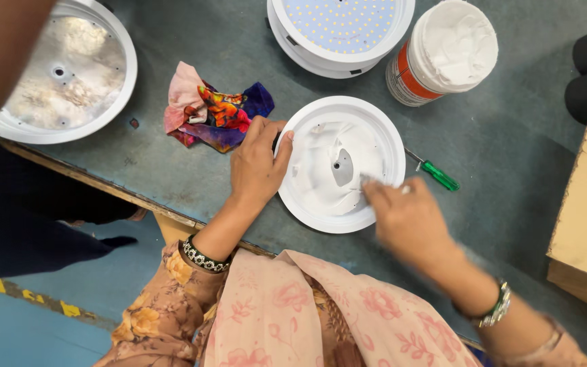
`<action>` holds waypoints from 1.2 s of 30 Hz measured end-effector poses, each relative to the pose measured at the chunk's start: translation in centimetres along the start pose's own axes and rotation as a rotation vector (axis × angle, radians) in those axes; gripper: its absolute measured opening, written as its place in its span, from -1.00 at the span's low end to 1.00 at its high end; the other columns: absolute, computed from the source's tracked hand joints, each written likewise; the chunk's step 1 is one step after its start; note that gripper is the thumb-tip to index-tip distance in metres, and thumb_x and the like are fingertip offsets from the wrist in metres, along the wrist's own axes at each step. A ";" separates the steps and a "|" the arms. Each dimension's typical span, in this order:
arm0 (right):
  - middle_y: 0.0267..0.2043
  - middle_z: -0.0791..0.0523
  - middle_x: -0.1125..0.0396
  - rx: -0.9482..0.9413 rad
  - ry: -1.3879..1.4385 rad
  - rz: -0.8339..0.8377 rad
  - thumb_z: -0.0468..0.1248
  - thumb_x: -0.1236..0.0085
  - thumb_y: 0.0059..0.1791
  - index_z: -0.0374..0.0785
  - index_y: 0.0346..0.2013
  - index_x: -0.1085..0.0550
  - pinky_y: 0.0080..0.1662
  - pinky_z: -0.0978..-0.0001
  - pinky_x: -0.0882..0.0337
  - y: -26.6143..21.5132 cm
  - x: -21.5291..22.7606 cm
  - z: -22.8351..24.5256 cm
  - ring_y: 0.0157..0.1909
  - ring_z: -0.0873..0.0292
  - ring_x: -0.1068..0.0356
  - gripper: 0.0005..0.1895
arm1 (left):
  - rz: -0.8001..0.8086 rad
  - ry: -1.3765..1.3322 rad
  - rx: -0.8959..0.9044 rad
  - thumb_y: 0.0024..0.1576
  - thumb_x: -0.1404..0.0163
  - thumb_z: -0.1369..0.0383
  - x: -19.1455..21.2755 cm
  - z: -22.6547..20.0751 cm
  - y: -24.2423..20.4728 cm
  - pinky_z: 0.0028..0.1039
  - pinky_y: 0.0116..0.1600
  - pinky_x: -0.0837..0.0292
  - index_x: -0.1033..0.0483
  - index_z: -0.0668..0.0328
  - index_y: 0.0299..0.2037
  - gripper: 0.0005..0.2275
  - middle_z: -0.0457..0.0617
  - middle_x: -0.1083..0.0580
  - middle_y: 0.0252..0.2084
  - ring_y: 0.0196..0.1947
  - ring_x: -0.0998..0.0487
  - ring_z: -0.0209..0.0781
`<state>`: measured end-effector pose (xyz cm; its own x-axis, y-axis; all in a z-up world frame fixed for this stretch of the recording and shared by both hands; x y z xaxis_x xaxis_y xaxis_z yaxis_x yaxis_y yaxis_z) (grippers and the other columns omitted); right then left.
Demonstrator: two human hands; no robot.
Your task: The person applies a white compound to the interior of circular LED light housings using a metal putty knife. They scoop the compound from a container and spread it evenly across the inner surface, then stack the finished units. A green screwdriver is used to scrape excess material from the tool.
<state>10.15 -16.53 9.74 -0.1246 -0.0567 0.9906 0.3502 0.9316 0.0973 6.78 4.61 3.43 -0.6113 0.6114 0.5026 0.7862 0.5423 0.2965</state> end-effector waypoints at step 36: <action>0.00 0.07 -0.50 0.101 0.070 -0.085 -0.43 -0.11 -0.18 -0.29 0.03 -0.53 -0.03 0.20 -0.31 1.9 1.2 3.2 -0.16 0.15 -0.49 -0.53 | -0.080 0.000 -0.070 0.28 -0.03 0.30 0.6 0.0 -0.2 -0.21 -0.21 -0.46 -0.56 0.20 -0.10 -0.84 -0.01 -0.46 -0.17 -0.27 -0.58 0.06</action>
<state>7.71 -13.64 10.86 -0.0837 -0.1581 0.9839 0.2458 0.9536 0.1741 6.26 4.83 3.69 -0.6720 0.5681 0.4750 0.7396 0.5477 0.3912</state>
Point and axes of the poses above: each hand's wrist, its own y-axis towards the middle knuckle, its own x-axis out of the back of the hand, z = x × y, the point moved 9 cm from there along y, towards the middle knuckle
